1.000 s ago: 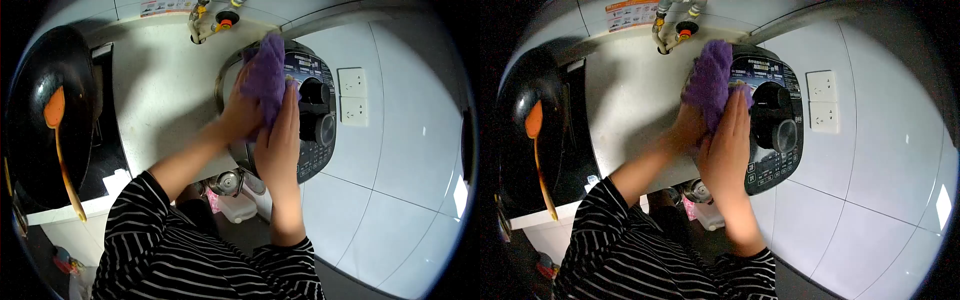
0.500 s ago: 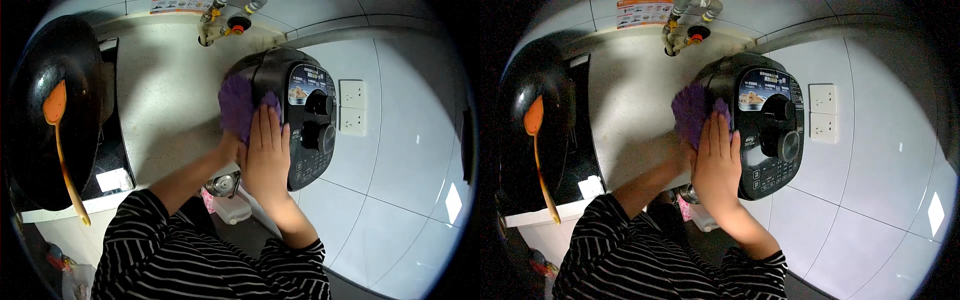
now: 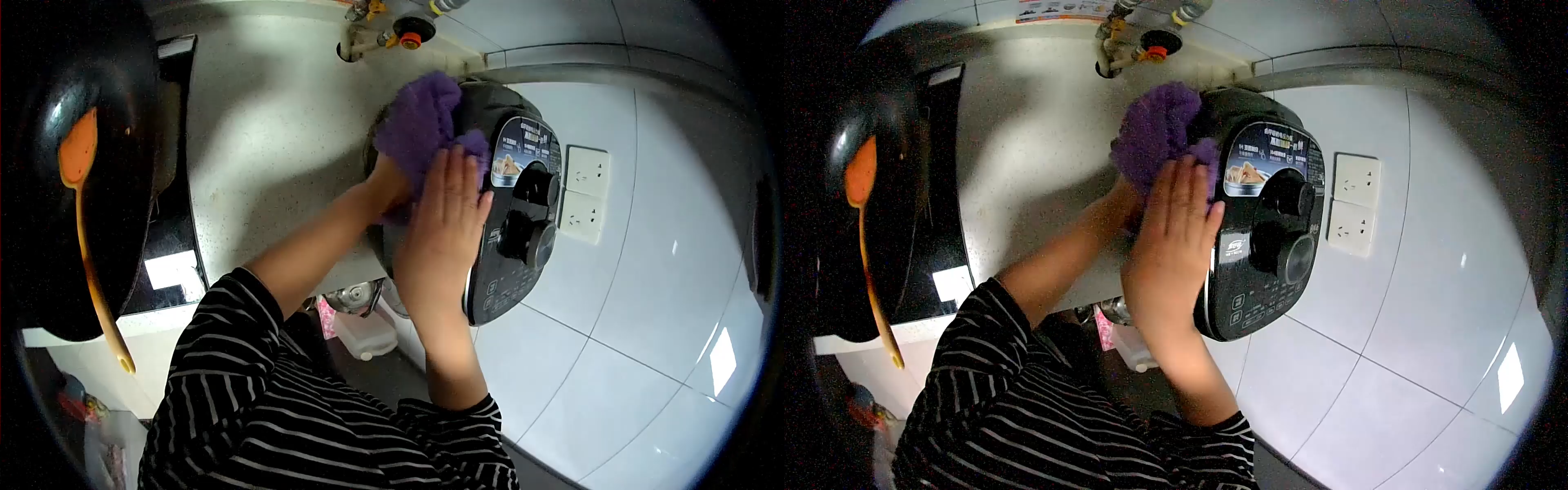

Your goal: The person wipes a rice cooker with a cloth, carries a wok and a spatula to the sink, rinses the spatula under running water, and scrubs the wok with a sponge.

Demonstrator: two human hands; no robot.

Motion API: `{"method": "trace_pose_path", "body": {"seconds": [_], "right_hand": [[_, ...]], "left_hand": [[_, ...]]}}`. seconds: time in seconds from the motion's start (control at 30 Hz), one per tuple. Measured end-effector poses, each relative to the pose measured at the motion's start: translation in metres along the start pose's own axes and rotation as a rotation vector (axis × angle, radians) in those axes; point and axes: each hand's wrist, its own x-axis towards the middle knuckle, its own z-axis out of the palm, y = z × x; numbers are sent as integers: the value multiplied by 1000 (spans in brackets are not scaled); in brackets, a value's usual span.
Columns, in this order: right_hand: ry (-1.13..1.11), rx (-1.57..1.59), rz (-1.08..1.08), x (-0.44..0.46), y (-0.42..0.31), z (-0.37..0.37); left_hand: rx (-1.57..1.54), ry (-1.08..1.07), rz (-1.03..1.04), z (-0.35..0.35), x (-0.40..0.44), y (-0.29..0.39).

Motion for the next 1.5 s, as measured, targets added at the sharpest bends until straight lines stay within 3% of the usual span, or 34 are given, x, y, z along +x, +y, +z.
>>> {"method": "trace_pose_path", "body": {"seconds": [0.07,0.17,0.27,0.4,0.5,0.63,0.7,0.77,0.83,0.97,1.07,1.13,1.23,1.3,1.4,1.5], "right_hand": [[-58,22,-5,-4,-4,7],[-128,124,-46,-14,-12,24],[-191,275,-30,-44,-15,36],[-162,363,53,-81,-25,21],[70,459,19,-114,-18,28],[-22,678,36,-112,-17,33],[-140,856,178,-102,-19,47],[-152,1270,341,-82,-21,56],[-151,1493,464,-62,-24,55],[-214,1747,741,-54,-24,57],[-310,1601,753,-79,-24,54],[-335,1513,776,-107,-21,50],[-302,1527,873,-121,-21,38],[-245,1711,944,-101,-24,29],[-278,1546,650,-87,-24,42],[-326,1670,803,-52,-22,51]], "left_hand": [[224,78,95,20,-7,-34],[138,59,-116,36,-47,-64],[-57,3,-291,43,-93,-45],[-206,-16,-329,42,-132,8],[-173,53,-268,36,-103,31],[59,156,-271,5,-24,30],[73,231,-134,2,-8,6],[13,344,98,6,-5,-30],[-33,402,122,8,-13,-52],[-156,318,-352,41,-68,-80],[-282,139,-530,57,-120,-67],[-338,83,-531,54,-139,-42],[-367,62,-451,43,-136,-14],[-350,90,-373,37,-116,-13],[-286,160,-267,26,-74,-36],[-243,188,-215,23,-43,-66]]}}
